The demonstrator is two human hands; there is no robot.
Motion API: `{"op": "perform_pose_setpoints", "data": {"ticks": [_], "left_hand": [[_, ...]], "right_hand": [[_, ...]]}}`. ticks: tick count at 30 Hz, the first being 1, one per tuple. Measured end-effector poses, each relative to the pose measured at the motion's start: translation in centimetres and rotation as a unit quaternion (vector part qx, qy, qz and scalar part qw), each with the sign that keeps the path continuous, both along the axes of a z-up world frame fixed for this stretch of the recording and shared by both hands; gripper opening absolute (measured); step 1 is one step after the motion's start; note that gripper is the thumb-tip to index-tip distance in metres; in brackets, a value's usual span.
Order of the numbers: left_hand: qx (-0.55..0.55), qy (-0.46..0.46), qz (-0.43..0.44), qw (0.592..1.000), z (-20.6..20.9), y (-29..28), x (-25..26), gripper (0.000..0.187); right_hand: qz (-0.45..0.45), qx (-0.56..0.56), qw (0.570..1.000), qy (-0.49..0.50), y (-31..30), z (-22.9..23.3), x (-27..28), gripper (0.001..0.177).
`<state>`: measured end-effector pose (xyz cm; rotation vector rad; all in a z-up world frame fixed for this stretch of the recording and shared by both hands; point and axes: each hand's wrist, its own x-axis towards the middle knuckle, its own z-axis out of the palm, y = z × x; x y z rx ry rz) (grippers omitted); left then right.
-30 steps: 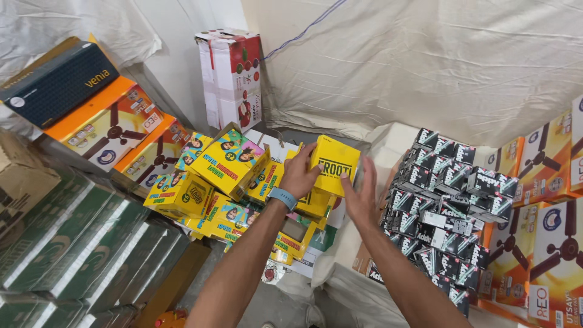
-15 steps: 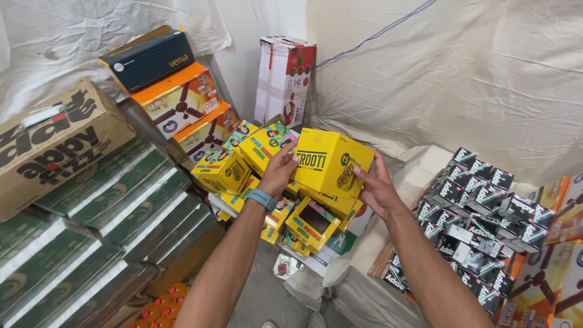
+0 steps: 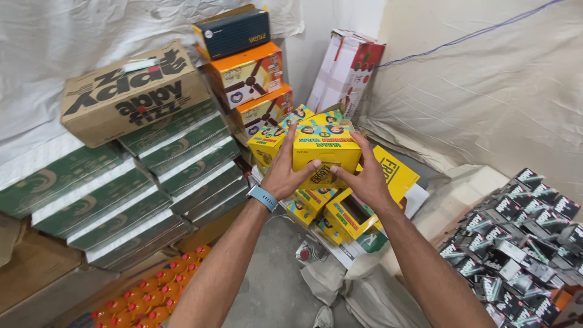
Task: The person repeatedly picks up small yellow boxes from a pile and places them on top of a larger cardboard box. The action is continuous and repetitive throughout the clip, with the person handling one box at a time.
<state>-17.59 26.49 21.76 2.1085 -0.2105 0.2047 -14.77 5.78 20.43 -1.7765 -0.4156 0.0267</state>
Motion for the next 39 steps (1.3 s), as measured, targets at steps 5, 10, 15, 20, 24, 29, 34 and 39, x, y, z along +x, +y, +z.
{"op": "perform_pose_setpoints", "data": {"ticks": [5, 10, 15, 20, 24, 29, 34, 39], "left_hand": [[-0.001, -0.03, 0.109, 0.994, -2.4, 7.0, -5.6, 0.078], [0.006, -0.039, 0.215, 0.976, -5.3, 16.9, -14.3, 0.065], [0.045, -0.043, 0.304, 0.951, -4.2, 25.7, -28.0, 0.062], [0.103, -0.044, 0.387, 0.915, -6.2, 35.4, -41.7, 0.063], [0.091, -0.045, 0.455, 0.885, -5.4, 39.6, -52.8, 0.055], [0.064, -0.045, 0.538, 0.839, -5.0, 44.5, -64.6, 0.054], [0.068, -0.026, 0.604, 0.793, -7.0, 49.9, -73.2, 0.055], [0.056, -0.039, 0.642, 0.764, -9.1, 57.1, -78.8, 0.053]], "right_hand": [[0.071, -0.038, 0.996, -0.049, 6.9, -1.6, -2.1, 0.074], [0.149, -0.028, 0.986, -0.072, 16.8, -2.8, -7.6, 0.069], [0.227, -0.049, 0.967, -0.1, 28.3, -2.6, -17.2, 0.069], [0.305, -0.044, 0.947, -0.09, 39.3, -2.3, -28.9, 0.072], [0.362, -0.056, 0.914, -0.175, 47.4, -3.5, -36.9, 0.071], [0.441, -0.037, 0.879, -0.179, 56.8, -3.6, -47.1, 0.069], [0.509, -0.025, 0.842, -0.177, 65.7, -5.6, -54.1, 0.069], [0.553, -0.013, 0.813, -0.18, 74.7, -6.5, -59.5, 0.068]]}}
